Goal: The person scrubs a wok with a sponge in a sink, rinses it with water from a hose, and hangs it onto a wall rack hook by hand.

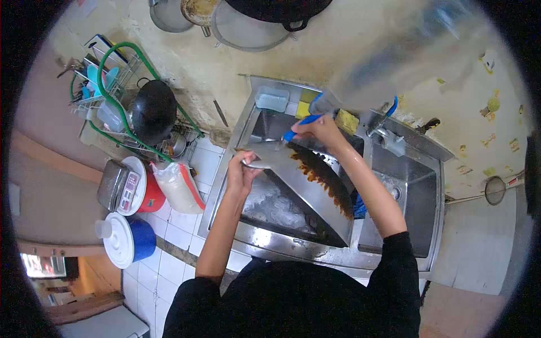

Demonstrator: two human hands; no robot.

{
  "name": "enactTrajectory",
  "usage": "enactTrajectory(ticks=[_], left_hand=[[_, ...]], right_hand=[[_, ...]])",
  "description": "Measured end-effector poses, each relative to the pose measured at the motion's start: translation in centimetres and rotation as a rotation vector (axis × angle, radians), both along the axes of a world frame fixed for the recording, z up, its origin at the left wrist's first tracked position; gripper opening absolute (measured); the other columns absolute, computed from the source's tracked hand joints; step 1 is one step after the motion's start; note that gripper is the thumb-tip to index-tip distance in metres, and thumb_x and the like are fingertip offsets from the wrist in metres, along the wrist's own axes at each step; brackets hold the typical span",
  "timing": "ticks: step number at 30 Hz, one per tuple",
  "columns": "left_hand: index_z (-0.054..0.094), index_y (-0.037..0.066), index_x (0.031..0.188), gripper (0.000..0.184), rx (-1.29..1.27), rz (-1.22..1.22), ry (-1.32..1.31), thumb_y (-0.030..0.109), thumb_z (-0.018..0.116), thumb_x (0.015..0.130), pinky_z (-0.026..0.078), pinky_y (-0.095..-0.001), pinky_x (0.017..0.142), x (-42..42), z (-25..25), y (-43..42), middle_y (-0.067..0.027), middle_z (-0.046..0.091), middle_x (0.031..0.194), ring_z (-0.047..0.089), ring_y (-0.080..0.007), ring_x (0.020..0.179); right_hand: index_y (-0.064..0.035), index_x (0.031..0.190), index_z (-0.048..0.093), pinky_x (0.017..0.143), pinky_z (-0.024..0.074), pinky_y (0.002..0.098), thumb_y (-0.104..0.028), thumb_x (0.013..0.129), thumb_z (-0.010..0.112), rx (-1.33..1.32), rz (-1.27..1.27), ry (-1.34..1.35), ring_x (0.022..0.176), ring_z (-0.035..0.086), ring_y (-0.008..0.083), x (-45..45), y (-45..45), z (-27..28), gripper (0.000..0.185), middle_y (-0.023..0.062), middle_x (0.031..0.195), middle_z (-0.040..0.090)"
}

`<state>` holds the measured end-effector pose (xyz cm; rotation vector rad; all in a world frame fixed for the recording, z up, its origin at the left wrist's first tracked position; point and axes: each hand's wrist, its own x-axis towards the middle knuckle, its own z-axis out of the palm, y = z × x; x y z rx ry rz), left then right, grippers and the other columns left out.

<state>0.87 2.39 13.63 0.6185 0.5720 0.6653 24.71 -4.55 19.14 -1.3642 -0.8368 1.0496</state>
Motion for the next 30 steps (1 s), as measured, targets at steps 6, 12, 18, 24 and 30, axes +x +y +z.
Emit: enactTrajectory(ticks=[6, 12, 18, 24, 30], left_hand=[[0.038, 0.016, 0.057, 0.028, -0.037, 0.046, -0.026, 0.016, 0.054, 0.08, 0.053, -0.0422, 0.082, -2.5, -0.6, -1.0, -0.0004, 0.052, 0.068, 0.061, -0.0186, 0.085], [0.037, 0.016, 0.057, 0.028, -0.092, 0.082, -0.023, 0.013, 0.051, 0.081, 0.051, -0.0376, 0.081, -4.2, 0.3, -2.3, -0.0044, 0.059, 0.081, 0.061, -0.0204, 0.087], [0.042, 0.014, 0.06, 0.024, -0.108, 0.155, 0.015, 0.011, 0.054, 0.081, 0.054, -0.0439, 0.077, -5.1, -0.6, -2.4, -0.0041, 0.06, 0.074, 0.062, -0.0207, 0.09], [0.046, 0.009, 0.061, 0.021, -0.098, 0.123, -0.021, 0.012, 0.054, 0.081, 0.051, -0.0476, 0.084, -6.3, -2.5, -1.7, -0.0074, 0.059, 0.077, 0.059, -0.026, 0.096], [0.045, 0.008, 0.06, 0.024, -0.078, 0.002, -0.078, 0.011, 0.055, 0.081, 0.047, -0.0497, 0.089, -7.1, -3.3, -0.1, -0.0066, 0.056, 0.071, 0.056, -0.0279, 0.1]], right_hand=[[0.001, 0.07, 0.067, 0.057, 0.0516, 0.0259, -0.01, 0.071, 0.074, -0.07, -0.063, -0.062, 0.059, 0.064, 0.016, -0.2, 0.4, -2.5, 0.013, 0.0104, 0.068, 0.067], [0.0037, 0.072, 0.066, 0.057, 0.0519, 0.0275, -0.012, 0.071, 0.074, 0.024, -0.172, -0.088, 0.059, 0.064, 0.0158, 0.1, 2.3, -1.4, 0.017, 0.0107, 0.068, 0.066], [0.0035, 0.075, 0.067, 0.06, 0.0533, 0.0278, -0.011, 0.071, 0.074, -0.136, -0.101, -0.118, 0.061, 0.065, 0.0165, -0.1, -4.1, -1.9, 0.017, 0.0108, 0.071, 0.067], [0.0002, 0.078, 0.068, 0.061, 0.0524, 0.0266, -0.014, 0.072, 0.075, -0.211, -0.138, -0.214, 0.063, 0.065, 0.0147, 0.8, -13.2, -1.5, 0.017, 0.0085, 0.071, 0.067], [-0.0015, 0.076, 0.068, 0.058, 0.0515, 0.0262, -0.016, 0.072, 0.076, -0.281, -0.139, -0.209, 0.059, 0.064, 0.0138, 3.3, -20.2, -2.9, 0.017, 0.0071, 0.068, 0.066]])
